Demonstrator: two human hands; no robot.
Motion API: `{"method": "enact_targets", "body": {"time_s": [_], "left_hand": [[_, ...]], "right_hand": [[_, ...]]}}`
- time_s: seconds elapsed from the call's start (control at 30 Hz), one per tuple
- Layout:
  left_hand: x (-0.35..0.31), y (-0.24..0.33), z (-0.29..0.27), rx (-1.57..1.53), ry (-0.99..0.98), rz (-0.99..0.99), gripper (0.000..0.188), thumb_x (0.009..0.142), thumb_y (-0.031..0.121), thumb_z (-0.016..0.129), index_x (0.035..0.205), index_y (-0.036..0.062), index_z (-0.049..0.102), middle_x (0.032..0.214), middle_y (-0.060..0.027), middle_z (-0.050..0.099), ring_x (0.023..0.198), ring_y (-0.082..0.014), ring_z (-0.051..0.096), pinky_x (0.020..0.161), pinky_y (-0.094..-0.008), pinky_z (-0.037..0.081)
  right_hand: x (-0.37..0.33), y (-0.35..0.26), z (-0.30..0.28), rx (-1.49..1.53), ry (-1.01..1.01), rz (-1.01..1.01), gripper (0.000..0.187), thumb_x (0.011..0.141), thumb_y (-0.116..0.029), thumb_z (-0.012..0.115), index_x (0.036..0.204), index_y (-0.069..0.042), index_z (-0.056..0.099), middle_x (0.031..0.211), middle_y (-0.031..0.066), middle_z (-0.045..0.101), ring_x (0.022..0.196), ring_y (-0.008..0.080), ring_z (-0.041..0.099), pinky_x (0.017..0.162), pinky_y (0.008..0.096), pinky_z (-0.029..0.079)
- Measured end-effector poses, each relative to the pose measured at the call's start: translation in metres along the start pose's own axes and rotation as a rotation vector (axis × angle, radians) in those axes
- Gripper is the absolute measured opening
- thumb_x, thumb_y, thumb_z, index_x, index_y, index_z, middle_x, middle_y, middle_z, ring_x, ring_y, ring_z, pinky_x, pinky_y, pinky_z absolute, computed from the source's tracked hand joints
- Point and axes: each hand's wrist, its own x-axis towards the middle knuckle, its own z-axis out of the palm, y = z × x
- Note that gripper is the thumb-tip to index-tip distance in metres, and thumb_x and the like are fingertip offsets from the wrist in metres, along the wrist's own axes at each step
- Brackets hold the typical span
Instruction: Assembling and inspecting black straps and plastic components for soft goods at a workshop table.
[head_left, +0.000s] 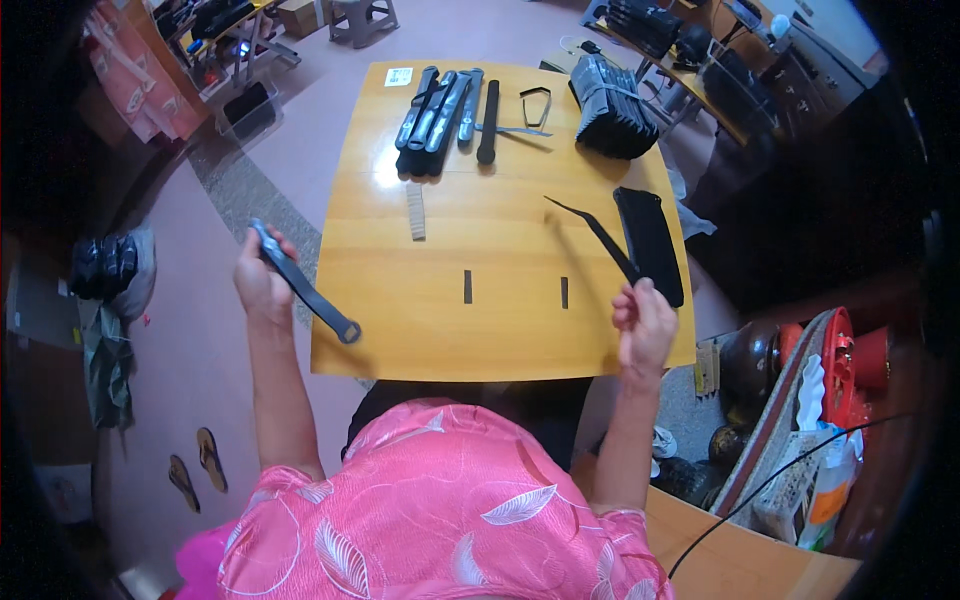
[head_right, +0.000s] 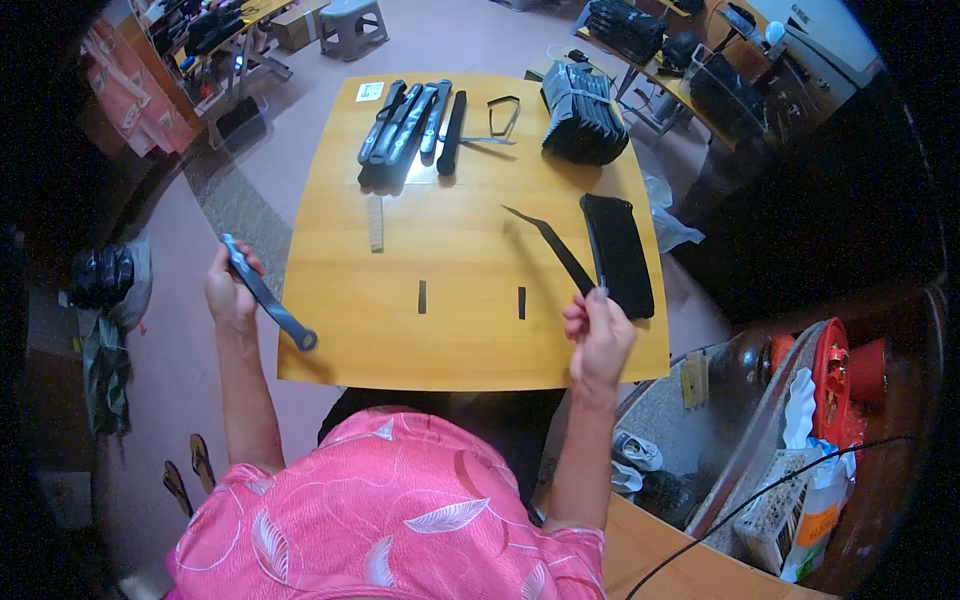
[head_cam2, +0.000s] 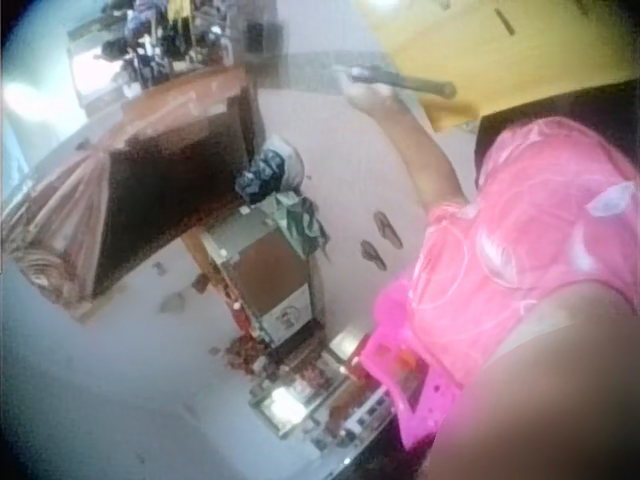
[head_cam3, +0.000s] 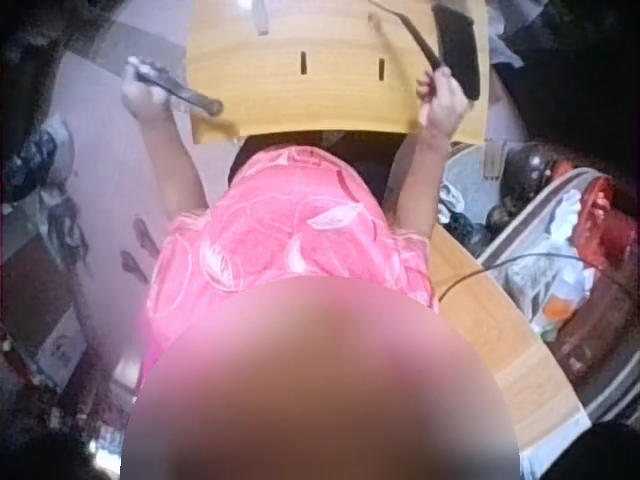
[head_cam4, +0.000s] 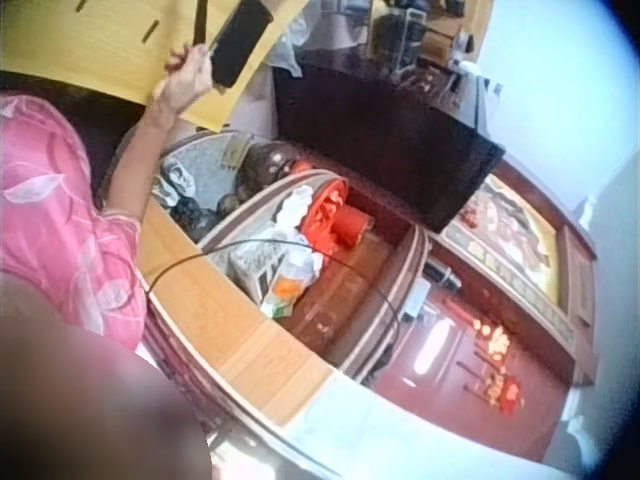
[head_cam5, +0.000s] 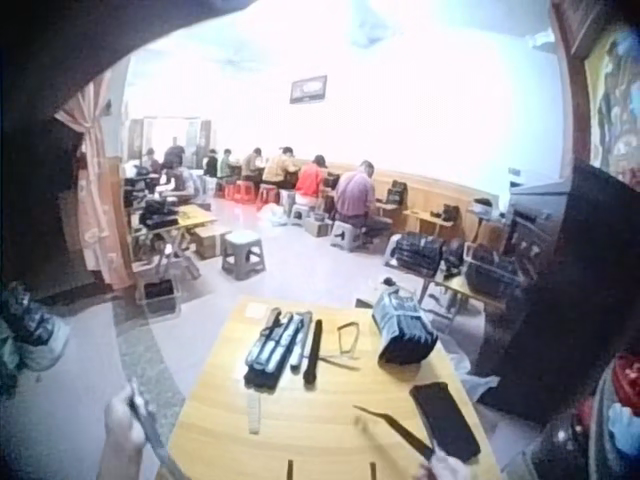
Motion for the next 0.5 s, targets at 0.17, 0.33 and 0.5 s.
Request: {"method": "enact_targets", "body": {"time_s": [0.17,0.33,0.5], "left_hand": [[-0.054,-0.034,0.028,0.144,-0.228,-0.107,0.025,0.096,0.023,0.043,0.101,0.0003,0.054,0.081,-0.0082,0.057,0.064,-0.0185,0.055,0.059,-0.0295,0.046],[-0.09,-0.046,0.047,0.18,-0.337,-0.2,0.024,0.094,0.019,0.047,0.104,-0.0015,0.054,0.082,-0.009,0.057,0.066,-0.0185,0.056,0.06,-0.0287,0.047],[-0.115,-0.057,0.055,0.343,-0.53,-0.259,0.02,0.092,0.016,0.053,0.102,-0.0003,0.056,0.081,-0.0062,0.059,0.071,-0.0145,0.058,0.068,-0.0269,0.048]], "right_hand": [[0.041,0.043,0.006,-0.028,0.082,0.164,0.027,0.096,-0.021,0.051,0.085,0.003,0.058,0.066,0.0052,0.058,0.05,0.0072,0.05,0.043,0.0173,0.037],[0.046,0.039,0.016,-0.205,0.015,0.273,0.025,0.095,-0.02,0.05,0.087,0.003,0.057,0.068,0.007,0.06,0.049,0.0079,0.051,0.039,0.0181,0.037],[0.044,0.038,0.021,-0.399,0.029,0.246,0.032,0.095,-0.025,0.053,0.077,0.002,0.058,0.06,0.005,0.057,0.043,0.0074,0.05,0.035,0.0192,0.035]]}}
